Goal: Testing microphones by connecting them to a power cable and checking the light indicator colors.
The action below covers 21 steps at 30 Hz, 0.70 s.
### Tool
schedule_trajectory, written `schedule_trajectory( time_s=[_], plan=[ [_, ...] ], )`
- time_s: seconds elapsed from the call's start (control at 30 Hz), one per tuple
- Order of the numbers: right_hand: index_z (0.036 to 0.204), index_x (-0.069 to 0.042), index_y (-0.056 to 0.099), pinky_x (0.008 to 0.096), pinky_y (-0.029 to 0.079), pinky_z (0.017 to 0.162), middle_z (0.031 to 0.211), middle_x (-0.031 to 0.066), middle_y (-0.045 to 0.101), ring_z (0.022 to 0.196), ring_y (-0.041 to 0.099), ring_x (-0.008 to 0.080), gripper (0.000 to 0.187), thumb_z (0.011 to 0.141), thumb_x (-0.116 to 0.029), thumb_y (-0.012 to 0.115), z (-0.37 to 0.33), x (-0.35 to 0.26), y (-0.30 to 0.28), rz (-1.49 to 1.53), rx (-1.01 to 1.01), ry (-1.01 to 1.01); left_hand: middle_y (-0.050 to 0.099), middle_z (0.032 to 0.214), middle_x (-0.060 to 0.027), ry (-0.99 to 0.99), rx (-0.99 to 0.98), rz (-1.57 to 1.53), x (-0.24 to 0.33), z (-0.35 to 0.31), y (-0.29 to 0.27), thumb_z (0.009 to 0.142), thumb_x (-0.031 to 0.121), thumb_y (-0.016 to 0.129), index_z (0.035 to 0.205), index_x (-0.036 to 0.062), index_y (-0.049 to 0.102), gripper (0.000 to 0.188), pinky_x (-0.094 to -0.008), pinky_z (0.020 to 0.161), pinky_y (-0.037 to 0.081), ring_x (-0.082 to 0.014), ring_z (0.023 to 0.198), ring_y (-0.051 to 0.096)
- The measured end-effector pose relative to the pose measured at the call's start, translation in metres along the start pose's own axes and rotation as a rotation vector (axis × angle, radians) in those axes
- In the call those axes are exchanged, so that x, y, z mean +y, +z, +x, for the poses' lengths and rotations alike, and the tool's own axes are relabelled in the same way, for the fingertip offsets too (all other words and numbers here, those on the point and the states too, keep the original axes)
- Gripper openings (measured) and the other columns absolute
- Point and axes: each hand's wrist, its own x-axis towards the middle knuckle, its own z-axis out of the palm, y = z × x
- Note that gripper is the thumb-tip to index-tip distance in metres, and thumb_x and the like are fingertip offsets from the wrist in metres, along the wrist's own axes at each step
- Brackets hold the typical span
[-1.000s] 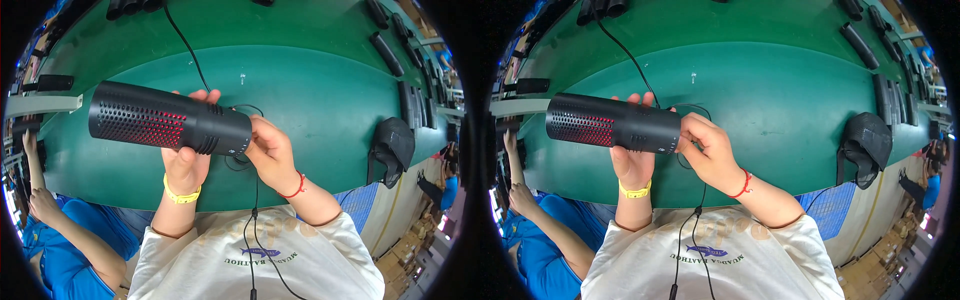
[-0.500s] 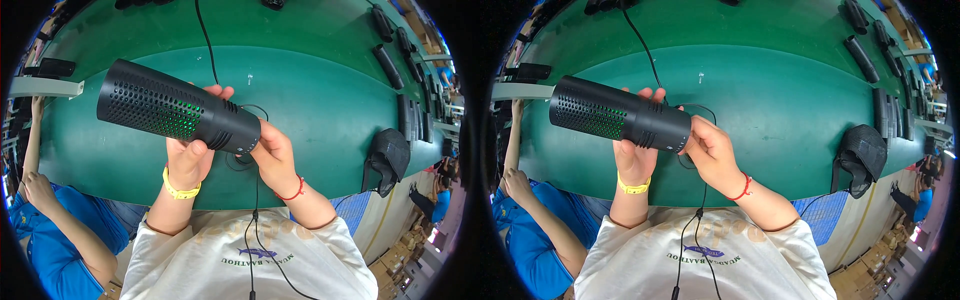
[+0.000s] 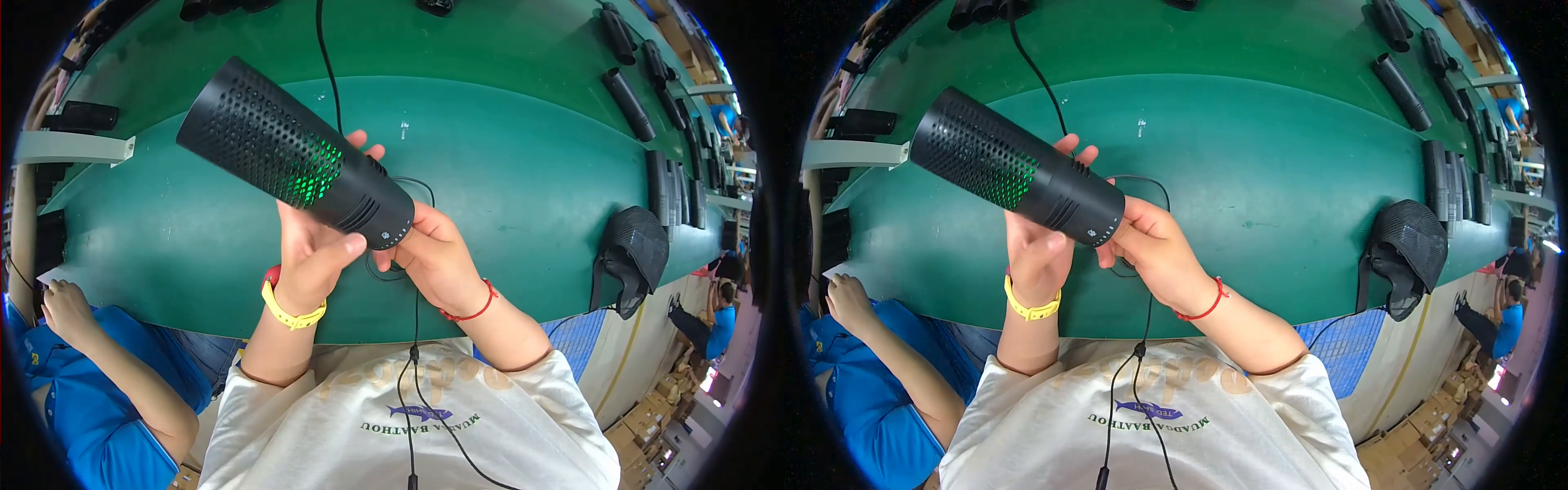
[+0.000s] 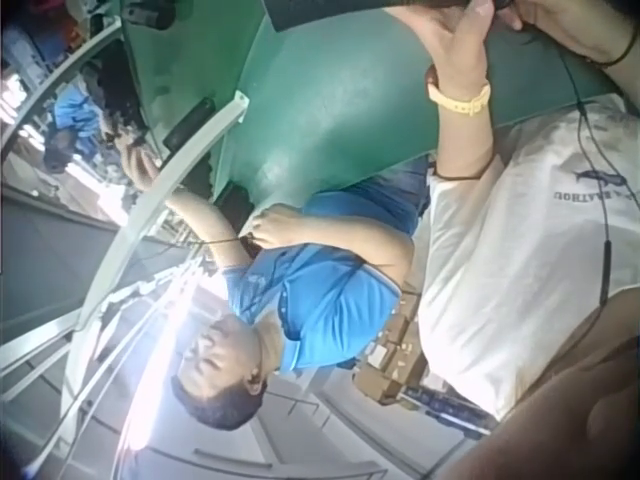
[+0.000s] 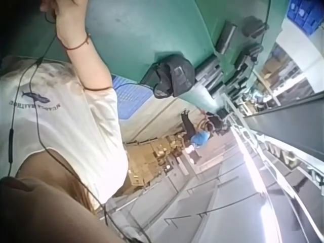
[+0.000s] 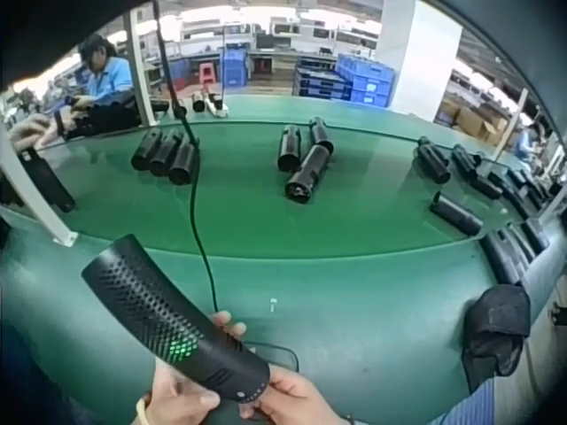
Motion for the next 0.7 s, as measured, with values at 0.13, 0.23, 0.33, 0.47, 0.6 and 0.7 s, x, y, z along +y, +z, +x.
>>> schedule_trajectory(
  time_s=[0.13, 0.23, 0.33, 0.47, 0.6, 0.7],
  plan=[
    [0.098, -0.002, 0.054, 0.0216, 0.041, 0.062, 0.085, 0.0059, 0.056, 0.067, 0.05, 0.0117, 0.014, 0.085, -0.006, 0.048, -0.0011, -0.0037, 0.0051, 0.055, 0.02, 0.016, 0.03, 0.133, -0.0208, 0.078, -0.036, 0.085, -0.0031, 0.0004, 0.0022, 0.061, 0.002, 0.064, 0.133, 0.0111, 0.021, 0.085, -0.049, 0.09, 0.041, -0.0373, 0.12, 0.034],
    [0.098, -0.002, 0.054, 0.0217, 0.041, 0.063, 0.084, 0.0057, 0.056, 0.068, 0.05, 0.0119, 0.014, 0.086, -0.007, 0.048, -0.0017, -0.0044, 0.0069, 0.061, 0.05, 0.034, 0.029, 0.133, -0.0207, 0.128, -0.041, 0.145, -0.0035, 0.001, 0.0042, 0.056, -0.004, 0.064, 0.133, 0.0106, 0.022, 0.089, -0.048, 0.089, 0.043, -0.0379, 0.119, 0.035],
    [0.097, -0.002, 0.054, 0.0217, 0.041, 0.063, 0.085, 0.0055, 0.056, 0.069, 0.05, 0.0117, 0.013, 0.086, -0.007, 0.048, -0.0017, -0.0033, 0.0051, 0.012, 0.026, 0.057, 0.028, 0.133, -0.0213, 0.062, -0.039, 0.159, 0.0002, 0.0023, 0.0013, 0.055, -0.008, 0.064, 0.132, 0.0104, 0.023, 0.089, -0.0465, 0.086, 0.046, -0.0378, 0.118, 0.037],
    [0.096, -0.002, 0.053, 0.0217, 0.041, 0.064, 0.085, 0.0054, 0.056, 0.07, 0.05, 0.0117, 0.012, 0.086, -0.008, 0.048, -0.0019, -0.0026, 0.0044, -0.013, 0.019, 0.07, 0.029, 0.133, -0.0219, 0.053, -0.068, 0.156, 0.0001, 0.0037, -0.0013, 0.055, -0.008, 0.064, 0.132, 0.0103, 0.024, 0.088, -0.046, 0.084, 0.047, -0.0375, 0.116, 0.04],
    [0.096, -0.003, 0.054, 0.0217, 0.041, 0.064, 0.085, 0.0055, 0.056, 0.07, 0.05, 0.0118, 0.012, 0.086, -0.008, 0.048, -0.0019, -0.0026, 0.0043, -0.025, 0.017, 0.074, 0.03, 0.132, -0.0223, 0.044, -0.08, 0.149, 0.001, 0.0033, -0.0006, 0.056, -0.006, 0.064, 0.131, 0.0102, 0.025, 0.086, -0.0459, 0.084, 0.048, -0.0369, 0.114, 0.042],
    [0.095, -0.002, 0.054, 0.0216, 0.041, 0.064, 0.085, 0.0055, 0.055, 0.07, 0.049, 0.0118, 0.012, 0.086, -0.008, 0.049, -0.0019, -0.0032, 0.0039, -0.032, 0.01, 0.066, 0.032, 0.13, -0.0226, -0.022, -0.029, 0.15, 0.0035, 0.0015, 0.0023, 0.058, -0.006, 0.064, 0.131, 0.0101, 0.025, 0.085, -0.0458, 0.083, 0.048, -0.036, 0.113, 0.043]
  ],
)
